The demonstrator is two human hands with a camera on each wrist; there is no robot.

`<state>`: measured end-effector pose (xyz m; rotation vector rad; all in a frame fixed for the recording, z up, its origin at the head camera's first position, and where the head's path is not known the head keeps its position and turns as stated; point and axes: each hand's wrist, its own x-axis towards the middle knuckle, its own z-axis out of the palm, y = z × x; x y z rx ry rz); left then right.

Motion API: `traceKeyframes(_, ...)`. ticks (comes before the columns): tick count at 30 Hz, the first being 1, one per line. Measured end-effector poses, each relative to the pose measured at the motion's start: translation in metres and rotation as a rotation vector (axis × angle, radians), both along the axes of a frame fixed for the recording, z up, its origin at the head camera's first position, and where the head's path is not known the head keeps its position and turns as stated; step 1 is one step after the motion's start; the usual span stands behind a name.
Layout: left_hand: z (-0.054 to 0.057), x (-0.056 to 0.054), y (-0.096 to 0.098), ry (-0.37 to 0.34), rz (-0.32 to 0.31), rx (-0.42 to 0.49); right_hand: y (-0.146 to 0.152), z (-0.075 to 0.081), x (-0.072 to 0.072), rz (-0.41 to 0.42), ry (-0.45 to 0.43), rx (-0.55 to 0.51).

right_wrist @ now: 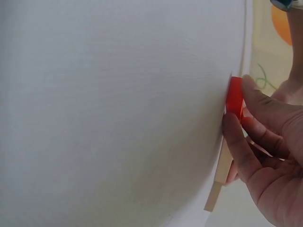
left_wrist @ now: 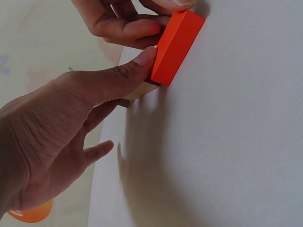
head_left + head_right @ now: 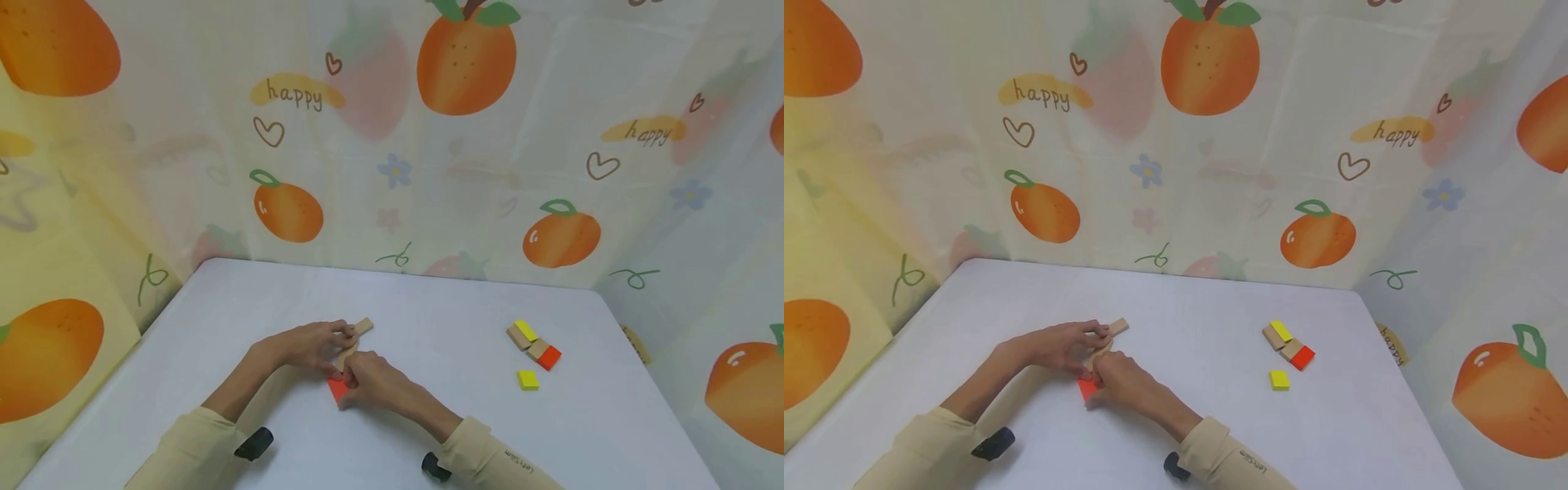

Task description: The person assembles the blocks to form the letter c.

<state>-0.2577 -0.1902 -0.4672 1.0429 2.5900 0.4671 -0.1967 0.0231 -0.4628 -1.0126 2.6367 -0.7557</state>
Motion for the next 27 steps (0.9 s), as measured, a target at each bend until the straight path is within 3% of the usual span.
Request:
traceKeyframes(11,0.000,0.002,0.001,0.021,-0.008,0.001,0.006,0.001,-0.001,0.042,-0.015,-0.019)
traceKeyframes(18,0.001,0.003,0.002,0.017,0.000,-0.016,0.011,0.008,-0.003,0.094,-0.024,0.028)
traceKeyframes(27,0.001,0.005,0.005,-0.010,0.048,-0.029,0.030,0.025,-0.006,0.002,-0.079,0.017)
